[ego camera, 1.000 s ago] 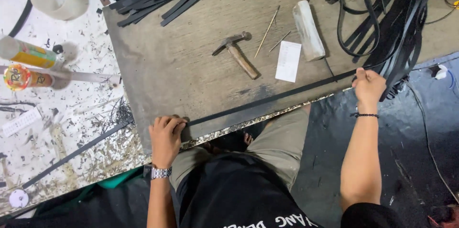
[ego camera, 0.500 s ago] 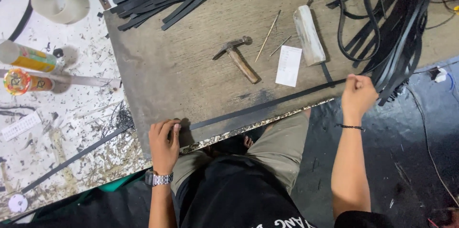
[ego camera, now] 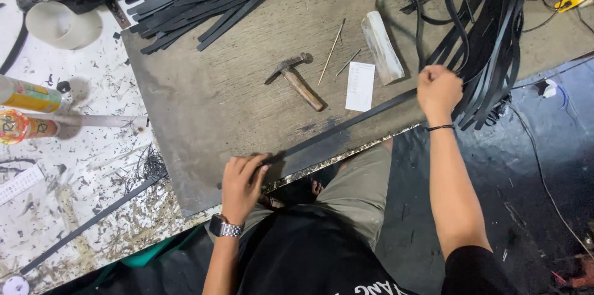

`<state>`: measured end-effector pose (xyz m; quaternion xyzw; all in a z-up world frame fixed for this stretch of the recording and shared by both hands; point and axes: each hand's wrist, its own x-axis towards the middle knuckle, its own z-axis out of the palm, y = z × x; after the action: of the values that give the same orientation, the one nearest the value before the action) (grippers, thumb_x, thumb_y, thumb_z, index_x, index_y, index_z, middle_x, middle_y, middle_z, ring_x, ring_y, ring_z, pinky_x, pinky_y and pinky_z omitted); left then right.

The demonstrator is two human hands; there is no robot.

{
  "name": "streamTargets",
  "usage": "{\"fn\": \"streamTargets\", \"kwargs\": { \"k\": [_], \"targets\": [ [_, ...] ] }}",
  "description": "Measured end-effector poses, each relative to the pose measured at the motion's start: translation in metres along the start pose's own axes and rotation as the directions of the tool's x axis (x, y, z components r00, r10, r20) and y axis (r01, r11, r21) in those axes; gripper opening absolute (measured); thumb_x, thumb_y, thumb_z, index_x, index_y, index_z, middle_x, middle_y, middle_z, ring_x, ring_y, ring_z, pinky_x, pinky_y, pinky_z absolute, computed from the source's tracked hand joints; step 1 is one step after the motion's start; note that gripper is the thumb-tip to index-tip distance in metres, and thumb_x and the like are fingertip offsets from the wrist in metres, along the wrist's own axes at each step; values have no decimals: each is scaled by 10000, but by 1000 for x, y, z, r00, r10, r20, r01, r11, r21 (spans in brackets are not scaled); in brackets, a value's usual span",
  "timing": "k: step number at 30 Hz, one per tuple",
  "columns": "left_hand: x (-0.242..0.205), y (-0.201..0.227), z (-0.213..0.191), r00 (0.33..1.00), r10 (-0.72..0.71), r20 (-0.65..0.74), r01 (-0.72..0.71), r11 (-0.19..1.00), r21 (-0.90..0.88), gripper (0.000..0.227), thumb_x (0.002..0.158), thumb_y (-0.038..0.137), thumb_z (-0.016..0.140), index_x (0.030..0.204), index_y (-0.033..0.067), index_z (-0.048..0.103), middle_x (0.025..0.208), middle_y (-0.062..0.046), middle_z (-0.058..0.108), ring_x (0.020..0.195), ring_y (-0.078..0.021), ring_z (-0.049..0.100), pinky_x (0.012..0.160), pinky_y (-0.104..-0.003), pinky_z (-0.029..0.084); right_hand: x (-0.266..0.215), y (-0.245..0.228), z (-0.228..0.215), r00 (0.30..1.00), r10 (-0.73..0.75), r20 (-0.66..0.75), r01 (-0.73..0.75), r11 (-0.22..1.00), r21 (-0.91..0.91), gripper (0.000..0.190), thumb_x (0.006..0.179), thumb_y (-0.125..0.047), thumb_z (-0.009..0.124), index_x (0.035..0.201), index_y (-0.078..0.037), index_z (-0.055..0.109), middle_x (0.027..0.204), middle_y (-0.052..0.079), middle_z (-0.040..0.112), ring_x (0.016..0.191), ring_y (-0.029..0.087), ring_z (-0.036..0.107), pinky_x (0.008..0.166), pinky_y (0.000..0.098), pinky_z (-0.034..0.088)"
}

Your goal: Using a manual punch tool and a hammer to create a series of holes in long leather straps on a workshop bench.

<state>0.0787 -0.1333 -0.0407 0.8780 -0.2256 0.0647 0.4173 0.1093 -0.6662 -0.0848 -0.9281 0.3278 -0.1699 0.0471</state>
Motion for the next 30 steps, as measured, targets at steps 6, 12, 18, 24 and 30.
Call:
{"fn": "streamTargets", "kwargs": {
  "k": [6, 12, 18, 24, 30],
  "targets": [
    [7, 10, 5, 987, 29, 161, -48, 993, 112, 217, 972, 239, 700, 1178, 180, 735, 961, -47, 669, 844, -226, 595, 743, -335, 457, 4, -42, -46, 989, 134, 55, -118, 517, 848, 245, 1017, -57, 592, 1207, 73, 676, 925, 184, 775, 577, 75, 556, 566, 252, 450],
    [6, 14, 2, 989, -4, 148, -13, 993, 117, 111, 1010, 122, 637, 1068, 131, 730, 941, -39, 620, 805, -220, 567, 716, -310, 435, -41, -82, -76, 896, 181, 404, -425, 91, 901, 74, 949, -88, 612, 1005, -105, 567, 921, 148, 759, 600, 109, 669, 531, 191, 514],
    [18, 43, -5, 997, -67, 25, 69, 993, -92, 120, 1005, 115, 647, 1056, 123, 756, 903, -31, 670, 839, -218, 617, 787, -315, 490, -155, -155, -102, 847, -14, 531, -531, -60, 845, 79, 942, -13, 630, 924, -45, 561, 765, 132, 648, 667, 275, 737, 573, 334, 598],
    [38, 77, -18, 961, -164, 221, 231, 918, -322, 320, 1067, 234, 512, 1200, 42, 731, 1050, -212, 733, 1002, -429, 684, 878, -484, 545, -264, -215, -77, 693, -219, 686, -713, -72, 697, 89, 877, 7, 738, 892, 17, 650, 756, 247, 728, 664, 338, 767, 617, 366, 625],
    [34, 80, -19, 897, -250, 365, 356, 898, -260, 253, 1025, 152, 603, 1191, 24, 743, 990, -183, 763, 931, -372, 729, 818, -423, 579, -323, -210, -19, 650, -389, 653, -547, 357, 757, 97, 833, -88, 863, 904, -75, 798, 806, 91, 798, 723, 116, 699, 624, 273, 576]
  ]
}}
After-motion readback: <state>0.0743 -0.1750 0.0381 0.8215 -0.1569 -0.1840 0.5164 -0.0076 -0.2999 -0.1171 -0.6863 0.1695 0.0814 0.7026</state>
